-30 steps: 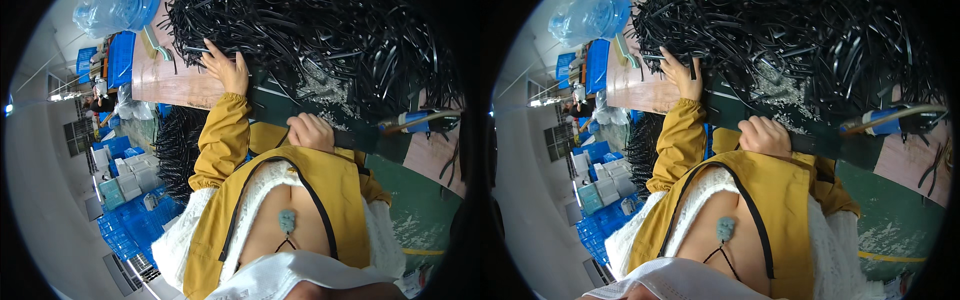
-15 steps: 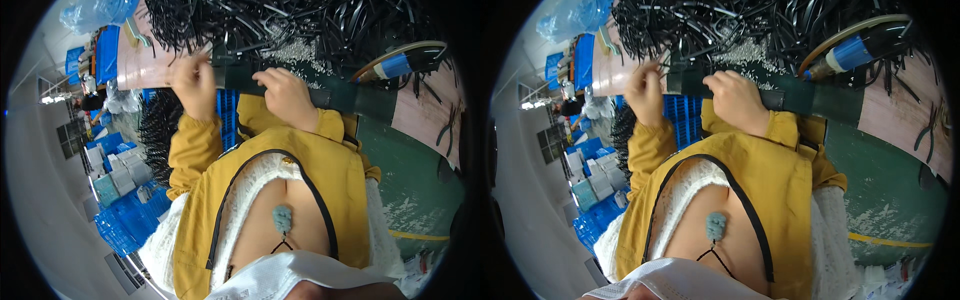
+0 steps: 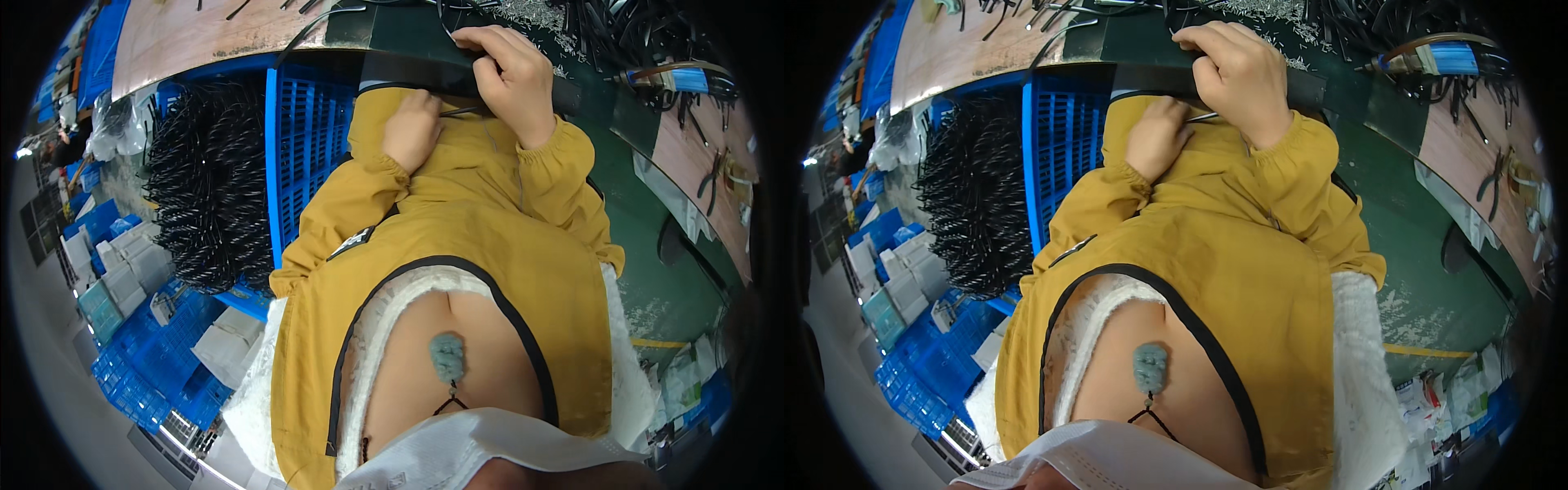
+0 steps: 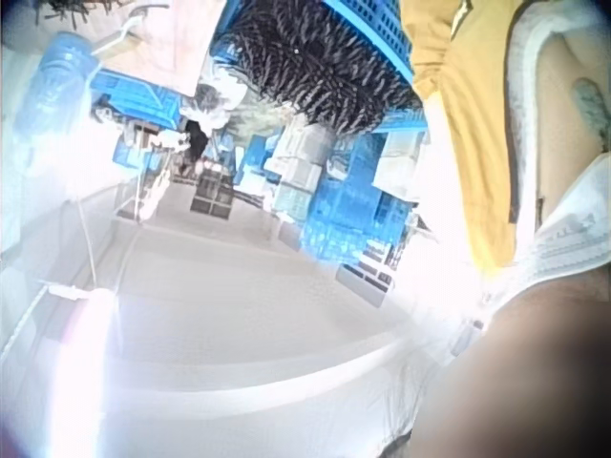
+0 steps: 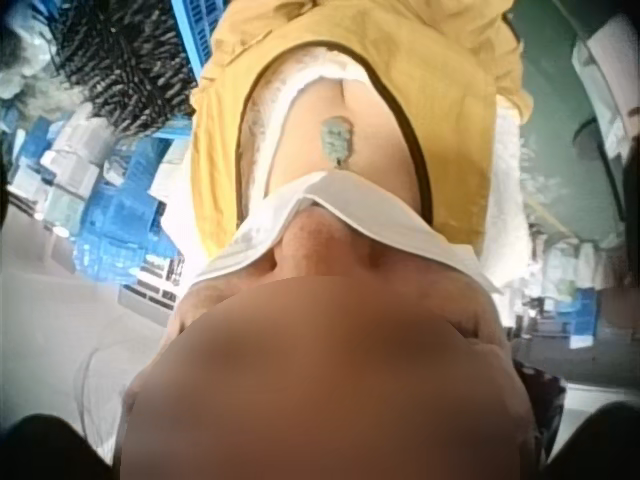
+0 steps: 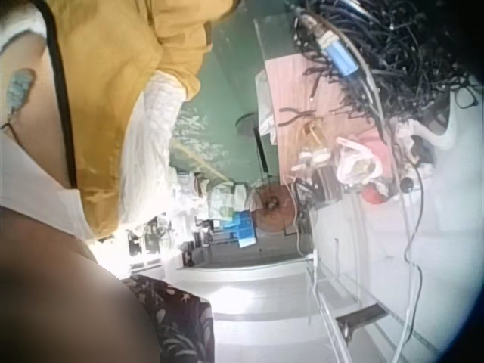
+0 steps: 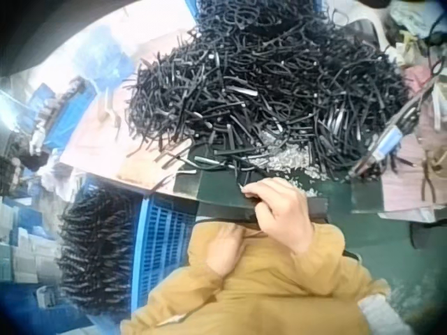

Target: The person repeatedly picks black cables from a blue crate, trims their ends with a blue-handled tool, and places the trimmed pieces back into the crate. The person also uses a brush to sweep debris on the work surface.

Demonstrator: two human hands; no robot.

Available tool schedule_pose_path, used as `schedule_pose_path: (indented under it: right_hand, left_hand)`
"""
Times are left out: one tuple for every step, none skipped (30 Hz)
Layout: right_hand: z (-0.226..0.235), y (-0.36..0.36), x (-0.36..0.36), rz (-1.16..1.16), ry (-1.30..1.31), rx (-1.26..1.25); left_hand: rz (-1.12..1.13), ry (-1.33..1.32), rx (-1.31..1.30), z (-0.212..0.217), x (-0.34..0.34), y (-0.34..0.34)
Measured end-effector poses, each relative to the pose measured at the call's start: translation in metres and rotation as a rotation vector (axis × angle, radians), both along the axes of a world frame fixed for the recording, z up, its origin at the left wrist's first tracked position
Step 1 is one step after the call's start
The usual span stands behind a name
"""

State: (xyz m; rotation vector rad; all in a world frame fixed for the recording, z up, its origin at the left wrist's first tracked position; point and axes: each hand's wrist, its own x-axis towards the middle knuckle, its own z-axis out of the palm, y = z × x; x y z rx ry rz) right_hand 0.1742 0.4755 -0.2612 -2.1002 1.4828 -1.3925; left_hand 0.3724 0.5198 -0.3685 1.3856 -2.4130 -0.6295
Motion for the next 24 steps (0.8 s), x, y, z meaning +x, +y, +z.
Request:
schedule_pose_path:
  right_hand:
    - [-0.001, 0.001, 0.001, 0.002, 0.012, -0.054]
    - [-0.001, 0.001, 0.000, 0.006, 0.022, -0.116]
    - [0.002, -0.001, -0.001, 0.013, 0.028, -0.184]
    - [0.007, 0.003, -0.006, 0.039, -0.050, -0.153]
    - [0.012, 0.007, -0.011, 0.063, -0.145, -0.178]
    - [0.018, 0.012, -0.019, 0.014, -0.180, -0.177]
    - [0.024, 0.019, -0.028, -0.005, -0.179, -0.263]
    - [0.032, 0.029, -0.039, -0.049, -0.165, -0.278]
    - [0.036, 0.038, -0.049, -0.088, -0.207, -0.275]
    - [0.037, 0.043, -0.054, -0.157, -0.231, -0.223]
    - [0.038, 0.049, -0.061, -0.194, -0.247, -0.254]
    - [0.036, 0.050, -0.068, -0.215, -0.227, -0.258]
    - [0.036, 0.051, -0.077, -0.239, -0.206, -0.287]
    - [0.037, 0.054, -0.088, -0.275, -0.219, -0.340]
    - [0.039, 0.059, -0.105, -0.318, -0.223, -0.344]
    - [0.043, 0.067, -0.133, -0.429, -0.275, -0.431]
    - [0.040, 0.076, -0.146, -0.555, -0.327, -0.444]
    - [0.038, 0.085, -0.177, -0.671, -0.439, -0.363]
    - [0.032, 0.080, -0.209, -0.739, -0.576, -0.326]
    - [0.031, 0.073, -0.251, -0.774, -0.450, -0.272]
    - [0.028, 0.065, -0.291, -0.795, -0.324, -0.213]
    - [0.027, 0.051, -0.333, -0.814, -0.286, -0.181]
    - [0.031, 0.030, -0.382, -0.798, -0.214, -0.184]
    - [0.039, -0.004, -0.431, -0.747, -0.450, -0.144]
  left_hand:
    - [-0.040, -0.182, 0.031, 0.001, -0.006, 0.002]
    - [-0.078, -0.329, 0.003, 0.005, -0.015, 0.004]
    - [-0.120, -0.497, 0.032, 0.010, -0.017, 0.000]
    - [-0.146, -0.497, 0.036, 0.021, -0.013, -0.002]
    - [-0.226, -0.395, -0.019, 0.036, -0.001, -0.002]
    - [-0.328, -0.371, 0.056, 0.058, 0.015, -0.001]
    - [-0.305, -0.200, 0.025, 0.085, 0.031, 0.004]
    - [-0.355, -0.094, -0.040, 0.114, 0.046, 0.004]
    - [-0.331, 0.075, -0.104, 0.141, 0.057, -0.001]
    - [-0.251, -0.070, -0.198, 0.163, 0.067, -0.010]
    - [-0.090, 0.088, -0.196, 0.172, 0.068, -0.037]
    - [-0.029, 0.176, -0.202, 0.177, 0.066, -0.071]
    - [0.050, 0.041, -0.333, 0.180, 0.056, -0.116]
    - [0.078, 0.008, -0.459, 0.178, 0.040, -0.149]
    - [0.156, 0.011, -0.356, 0.175, 0.032, -0.159]
    - [0.229, 0.047, -0.266, 0.171, 0.024, -0.160]
    - [0.300, -0.019, -0.253, 0.157, 0.025, -0.157]
    - [0.312, -0.086, -0.196, 0.147, 0.020, -0.154]
    - [0.301, -0.131, -0.211, 0.136, 0.016, -0.155]
    - [0.312, -0.117, -0.251, 0.126, 0.011, -0.159]
    - [0.280, -0.086, -0.296, 0.116, 0.004, -0.171]
    - [0.262, -0.099, -0.325, 0.109, -0.004, -0.184]
    - [0.259, -0.108, -0.372, 0.102, -0.013, -0.199]
    - [0.247, -0.038, -0.316, 0.104, -0.011, -0.211]
